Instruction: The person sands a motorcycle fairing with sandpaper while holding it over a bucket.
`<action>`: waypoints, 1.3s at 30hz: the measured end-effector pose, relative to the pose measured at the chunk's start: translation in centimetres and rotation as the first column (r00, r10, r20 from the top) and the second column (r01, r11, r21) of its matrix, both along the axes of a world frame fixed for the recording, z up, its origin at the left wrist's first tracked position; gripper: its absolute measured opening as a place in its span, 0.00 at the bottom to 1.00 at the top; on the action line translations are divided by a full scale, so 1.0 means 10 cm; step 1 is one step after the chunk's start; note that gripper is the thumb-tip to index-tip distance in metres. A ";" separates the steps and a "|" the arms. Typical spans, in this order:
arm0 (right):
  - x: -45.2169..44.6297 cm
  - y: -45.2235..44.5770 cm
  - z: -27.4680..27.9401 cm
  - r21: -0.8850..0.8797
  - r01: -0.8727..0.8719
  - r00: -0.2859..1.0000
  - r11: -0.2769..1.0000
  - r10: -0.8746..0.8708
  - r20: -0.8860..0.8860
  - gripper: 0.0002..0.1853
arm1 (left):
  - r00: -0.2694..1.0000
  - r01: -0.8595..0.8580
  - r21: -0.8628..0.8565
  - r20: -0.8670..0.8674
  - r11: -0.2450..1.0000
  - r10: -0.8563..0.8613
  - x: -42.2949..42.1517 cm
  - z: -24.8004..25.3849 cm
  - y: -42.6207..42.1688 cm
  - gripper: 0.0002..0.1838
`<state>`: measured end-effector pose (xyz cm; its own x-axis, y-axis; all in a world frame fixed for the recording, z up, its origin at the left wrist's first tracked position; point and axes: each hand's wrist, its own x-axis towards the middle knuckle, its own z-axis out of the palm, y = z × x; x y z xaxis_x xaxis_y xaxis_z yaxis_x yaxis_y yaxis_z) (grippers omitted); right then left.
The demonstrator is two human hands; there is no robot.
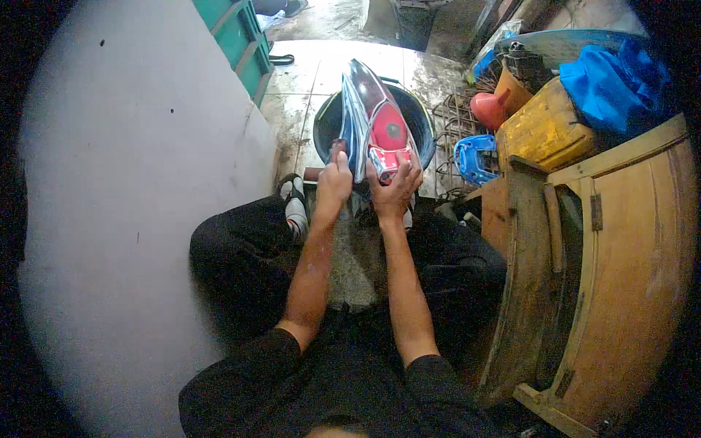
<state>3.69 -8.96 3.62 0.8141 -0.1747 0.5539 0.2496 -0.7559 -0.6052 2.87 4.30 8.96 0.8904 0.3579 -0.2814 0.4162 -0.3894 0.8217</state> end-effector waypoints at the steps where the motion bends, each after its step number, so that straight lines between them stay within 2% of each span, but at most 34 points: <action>1: 0.00 0.01 0.01 0.001 0.002 1.000 1.000 -0.002 -0.005 0.39 | 0.999 -0.035 0.009 -0.035 0.999 0.035 0.08 -0.15 0.07 0.33; 2: 0.00 0.01 0.02 0.004 0.006 1.000 1.000 -0.006 -0.008 0.39 | 0.995 -0.068 0.022 -0.068 0.997 0.070 0.16 -0.33 0.15 0.34; 3: 0.00 0.02 0.03 0.004 0.004 1.000 1.000 -0.004 -0.003 0.39 | 0.998 -0.059 -0.045 -0.020 0.997 0.058 0.21 -0.38 0.25 0.36; 5: 0.00 0.01 0.03 0.002 0.009 1.000 1.000 -0.009 -0.014 0.39 | 0.998 -0.060 -0.042 0.001 0.997 0.060 0.22 -0.50 0.23 0.36; 6: 0.00 0.02 0.02 0.002 0.006 1.000 1.000 -0.006 -0.017 0.39 | 0.998 -0.060 -0.038 0.012 0.997 0.060 0.17 -0.42 0.20 0.37; 7: 0.00 0.02 0.02 -0.001 0.011 1.000 1.000 -0.011 -0.015 0.39 | 0.997 -0.015 -0.007 -0.071 1.000 0.014 0.10 -0.18 0.13 0.38; 8: 0.01 0.02 0.01 -0.006 0.016 1.000 1.000 -0.016 -0.013 0.39 | 0.987 -0.038 -0.054 0.156 0.998 0.046 -0.03 -0.11 0.01 0.36; 10: 0.02 0.01 0.02 -0.011 0.007 1.000 1.000 -0.007 -0.025 0.39 | 0.976 -0.054 -0.059 0.206 0.997 0.065 -0.08 -0.12 -0.08 0.33; 11: 0.01 0.01 0.02 -0.011 -0.002 1.000 1.000 0.002 -0.030 0.39 | 0.978 -0.056 -0.062 0.200 0.997 0.067 -0.05 -0.17 -0.05 0.33; 13: 0.01 0.00 0.00 -0.016 -0.006 1.000 1.000 0.005 -0.026 0.39 | 0.991 -0.031 0.027 -0.129 0.999 0.034 0.10 -0.34 0.11 0.31; 14: 0.01 0.00 0.00 -0.019 -0.005 1.000 1.000 0.005 -0.021 0.40 | 0.992 -0.031 0.029 -0.124 0.999 0.035 0.10 -0.41 0.17 0.31; 16: 0.01 0.01 0.01 -0.012 0.002 1.000 1.000 -0.002 -0.022 0.39 | 0.998 -0.067 -0.025 0.003 0.997 0.067 0.11 -0.42 0.24 0.32; 18: -0.01 0.01 0.02 -0.006 0.008 0.999 1.000 -0.008 -0.038 0.39 | 0.998 -0.027 -0.027 -0.063 0.999 0.026 0.07 -0.35 0.19 0.32; 20: -0.01 0.02 0.06 -0.031 0.007 1.000 1.000 -0.007 -0.018 0.37 | 0.962 -0.100 -0.044 0.251 0.994 0.108 -0.02 -0.32 -0.04 0.33; 21: -0.01 0.03 0.05 -0.033 0.004 1.000 0.999 -0.005 -0.024 0.37 | 0.890 -0.140 -0.056 0.430 0.989 0.150 -0.04 -0.31 -0.16 0.34; 22: 0.00 0.02 0.04 -0.028 -0.002 1.000 1.000 0.001 -0.028 0.38 | 0.892 -0.142 -0.059 0.425 0.988 0.153 -0.04 -0.32 -0.13 0.34; 23: 0.00 0.02 0.05 -0.022 -0.006 1.000 1.000 0.005 -0.030 0.38 | 0.973 -0.116 -0.035 0.199 0.993 0.121 -0.03 -0.32 -0.06 0.34; 24: -0.01 0.01 0.05 -0.023 -0.004 1.000 1.000 0.004 -0.028 0.38 | 0.996 -0.083 -0.017 -0.037 0.996 0.082 0.01 -0.29 0.03 0.33; 25: -0.03 0.01 0.06 -0.026 -0.003 1.000 1.000 0.002 -0.019 0.38 | 0.993 -0.098 0.021 -0.066 0.995 0.100 0.09 -0.44 0.11 0.32; 26: -0.03 0.02 0.07 -0.028 -0.001 1.000 1.000 0.001 -0.006 0.38 | 0.986 -0.152 -0.045 0.066 0.987 0.155 0.10 -0.58 0.16 0.33; 28: 0.00 0.02 0.06 -0.011 0.008 1.000 1.000 -0.008 -0.012 0.38 | 0.978 -0.131 -0.117 0.147 0.984 0.148 0.06 -0.41 0.18 0.32; 30: 0.00 0.02 0.03 -0.010 0.006 1.000 1.000 -0.006 -0.015 0.38 | 0.994 0.022 -0.030 -0.109 0.999 -0.026 0.07 -0.26 0.13 0.29; 31: 0.00 0.02 0.03 -0.011 0.006 1.000 1.000 -0.006 -0.021 0.38 | 0.984 -0.015 -0.116 0.173 0.993 0.035 -0.01 -0.31 0.01 0.29; 34: 0.00 0.02 0.03 -0.007 0.007 1.000 1.000 -0.007 -0.022 0.38 | 0.955 -0.028 -0.076 0.292 0.997 0.049 -0.06 -0.35 -0.08 0.30; 35: 0.01 0.01 0.01 -0.016 0.007 1.000 1.000 -0.007 -0.009 0.38 | 0.955 -0.028 -0.077 0.291 0.997 0.049 -0.04 -0.38 -0.04 0.30; 37: -0.01 0.01 0.01 -0.005 0.005 1.000 1.000 -0.006 -0.013 0.38 | 0.992 -0.079 -0.035 -0.106 0.996 0.075 0.07 -0.50 0.10 0.32; 38: -0.01 0.01 0.01 0.004 0.003 1.000 1.000 -0.003 -0.018 0.38 | 0.992 -0.076 -0.033 -0.100 0.997 0.073 0.08 -0.55 0.10 0.32; 39: 0.00 0.01 0.02 0.006 0.005 1.000 1.000 -0.005 -0.012 0.38 | 0.992 -0.121 -0.022 0.017 0.992 0.122 0.05 -0.51 0.09 0.33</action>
<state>3.74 -8.88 3.81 0.8198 -0.1821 0.5430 0.2382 -0.7538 -0.6124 3.41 5.17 3.88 0.8456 0.4581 -0.2740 0.4442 -0.3194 0.8371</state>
